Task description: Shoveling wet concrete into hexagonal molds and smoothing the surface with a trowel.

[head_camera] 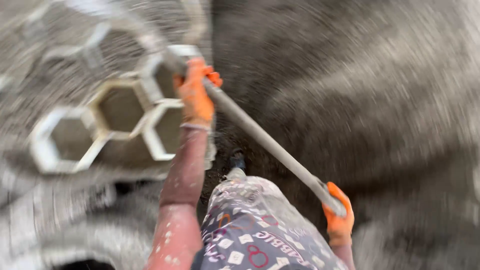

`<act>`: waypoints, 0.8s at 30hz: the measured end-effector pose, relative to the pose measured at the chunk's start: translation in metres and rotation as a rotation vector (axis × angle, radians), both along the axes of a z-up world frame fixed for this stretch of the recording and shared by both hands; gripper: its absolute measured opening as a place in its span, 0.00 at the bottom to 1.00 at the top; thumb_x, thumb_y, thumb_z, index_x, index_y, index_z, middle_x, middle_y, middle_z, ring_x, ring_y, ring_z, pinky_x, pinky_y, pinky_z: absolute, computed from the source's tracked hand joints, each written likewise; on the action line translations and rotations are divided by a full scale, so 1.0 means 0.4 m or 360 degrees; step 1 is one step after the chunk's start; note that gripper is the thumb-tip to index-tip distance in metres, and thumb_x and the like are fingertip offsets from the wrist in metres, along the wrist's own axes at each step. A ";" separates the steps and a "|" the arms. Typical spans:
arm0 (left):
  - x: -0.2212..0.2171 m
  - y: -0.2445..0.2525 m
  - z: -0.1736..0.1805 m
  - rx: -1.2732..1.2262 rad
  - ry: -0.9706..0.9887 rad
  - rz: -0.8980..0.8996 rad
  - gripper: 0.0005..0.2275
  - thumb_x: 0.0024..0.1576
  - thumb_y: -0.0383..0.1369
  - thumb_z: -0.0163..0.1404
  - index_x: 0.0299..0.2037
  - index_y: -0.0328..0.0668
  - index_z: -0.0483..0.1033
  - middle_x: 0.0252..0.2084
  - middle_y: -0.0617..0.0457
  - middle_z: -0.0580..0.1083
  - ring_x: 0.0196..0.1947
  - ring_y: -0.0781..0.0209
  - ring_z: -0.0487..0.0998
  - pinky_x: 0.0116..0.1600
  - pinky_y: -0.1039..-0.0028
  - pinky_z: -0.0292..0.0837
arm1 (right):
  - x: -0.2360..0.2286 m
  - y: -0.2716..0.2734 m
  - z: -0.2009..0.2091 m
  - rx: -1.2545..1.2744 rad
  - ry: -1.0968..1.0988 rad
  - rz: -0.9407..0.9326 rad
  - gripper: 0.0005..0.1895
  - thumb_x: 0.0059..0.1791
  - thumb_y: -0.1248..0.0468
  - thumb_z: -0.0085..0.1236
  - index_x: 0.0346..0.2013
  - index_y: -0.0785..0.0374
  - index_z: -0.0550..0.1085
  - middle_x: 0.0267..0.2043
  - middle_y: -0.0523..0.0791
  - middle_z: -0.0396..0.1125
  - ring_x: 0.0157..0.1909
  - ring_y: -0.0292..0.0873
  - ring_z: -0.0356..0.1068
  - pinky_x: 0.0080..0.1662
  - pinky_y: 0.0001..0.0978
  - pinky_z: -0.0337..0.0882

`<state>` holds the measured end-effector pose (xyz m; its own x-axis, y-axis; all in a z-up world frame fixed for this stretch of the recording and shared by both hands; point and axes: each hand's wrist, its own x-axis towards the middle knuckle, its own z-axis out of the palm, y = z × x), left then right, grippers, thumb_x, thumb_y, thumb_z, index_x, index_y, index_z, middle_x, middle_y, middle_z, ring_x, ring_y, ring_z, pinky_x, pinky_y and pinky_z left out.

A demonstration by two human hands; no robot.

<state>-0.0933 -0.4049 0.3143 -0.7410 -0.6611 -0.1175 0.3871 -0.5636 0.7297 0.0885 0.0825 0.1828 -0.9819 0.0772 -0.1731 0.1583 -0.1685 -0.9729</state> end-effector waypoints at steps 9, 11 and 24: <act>0.028 0.466 0.093 -0.0099 0.0031 -0.1009 0.10 0.65 0.38 0.54 0.47 0.40 0.72 0.36 0.49 0.73 0.34 0.55 0.74 0.43 0.58 0.74 | 0.398 0.194 -0.285 -0.0434 -0.0197 -0.0881 0.16 0.50 0.69 0.59 0.52 0.68 0.72 0.55 0.55 0.72 0.58 0.50 0.72 0.57 0.38 0.72; 0.031 0.568 0.109 -0.0157 -0.0092 -0.1180 0.12 0.63 0.40 0.53 0.47 0.42 0.72 0.36 0.49 0.74 0.34 0.54 0.76 0.44 0.57 0.76 | 0.496 0.216 -0.331 -0.0600 -0.0316 -0.1099 0.13 0.49 0.69 0.59 0.48 0.66 0.72 0.52 0.55 0.73 0.55 0.51 0.73 0.53 0.39 0.73; -0.056 1.135 -0.387 -0.0246 -0.0793 -0.1877 0.09 0.59 0.37 0.56 0.39 0.42 0.73 0.28 0.52 0.70 0.27 0.55 0.71 0.36 0.62 0.70 | 0.993 0.061 -0.449 -0.0847 -0.0723 -0.2383 0.05 0.48 0.72 0.53 0.39 0.68 0.72 0.31 0.52 0.69 0.31 0.50 0.71 0.36 0.45 0.73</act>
